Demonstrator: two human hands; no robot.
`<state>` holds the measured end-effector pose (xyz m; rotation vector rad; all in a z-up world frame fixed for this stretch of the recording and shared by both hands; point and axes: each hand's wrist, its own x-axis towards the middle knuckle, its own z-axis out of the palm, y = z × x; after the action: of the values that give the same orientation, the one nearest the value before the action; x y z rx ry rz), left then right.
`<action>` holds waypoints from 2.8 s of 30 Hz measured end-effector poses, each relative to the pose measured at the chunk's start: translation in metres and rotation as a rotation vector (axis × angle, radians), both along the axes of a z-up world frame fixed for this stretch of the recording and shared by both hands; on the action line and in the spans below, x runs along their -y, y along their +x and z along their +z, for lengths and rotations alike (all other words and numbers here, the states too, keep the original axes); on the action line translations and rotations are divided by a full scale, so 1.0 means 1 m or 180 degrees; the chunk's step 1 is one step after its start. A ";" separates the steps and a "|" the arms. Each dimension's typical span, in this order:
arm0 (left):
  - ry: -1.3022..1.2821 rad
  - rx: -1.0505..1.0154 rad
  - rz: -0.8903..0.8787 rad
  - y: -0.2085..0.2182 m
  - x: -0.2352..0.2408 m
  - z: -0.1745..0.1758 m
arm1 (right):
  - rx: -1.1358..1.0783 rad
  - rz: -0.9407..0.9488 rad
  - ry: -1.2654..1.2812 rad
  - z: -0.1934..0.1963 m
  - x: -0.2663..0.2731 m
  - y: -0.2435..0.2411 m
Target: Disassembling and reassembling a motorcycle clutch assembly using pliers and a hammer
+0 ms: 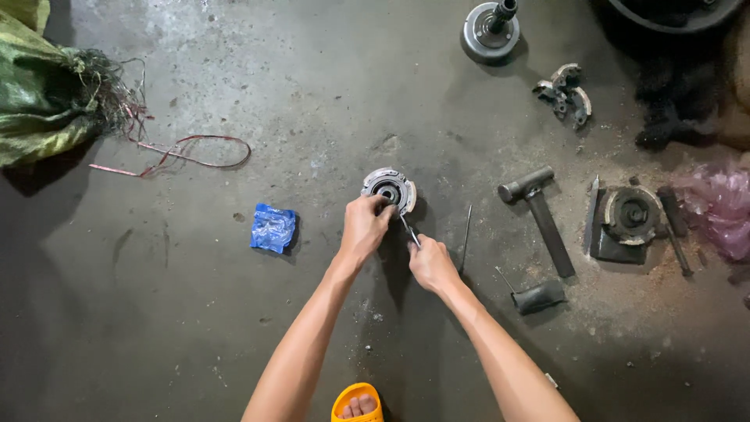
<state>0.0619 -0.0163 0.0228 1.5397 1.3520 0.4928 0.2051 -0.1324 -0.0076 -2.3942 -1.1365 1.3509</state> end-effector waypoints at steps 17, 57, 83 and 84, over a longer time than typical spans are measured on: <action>0.1441 -0.1181 -0.1159 -0.003 0.007 -0.014 | -0.0072 0.0078 -0.0062 0.028 -0.004 -0.004; 0.3589 0.0148 -0.1326 -0.053 -0.004 -0.076 | 0.0349 0.1750 -0.1520 0.074 -0.151 0.022; 0.3727 0.0050 -0.1137 -0.047 -0.002 -0.069 | 0.0474 0.2441 -0.1500 0.075 -0.161 -0.004; 0.3725 0.0042 -0.1146 -0.047 -0.003 -0.068 | 0.0463 0.2440 -0.1496 0.085 -0.159 -0.007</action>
<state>0.0145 -0.0132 -0.0454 2.6238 0.6954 1.1660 0.1979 0.0268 0.0774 -2.4804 -2.1339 1.8402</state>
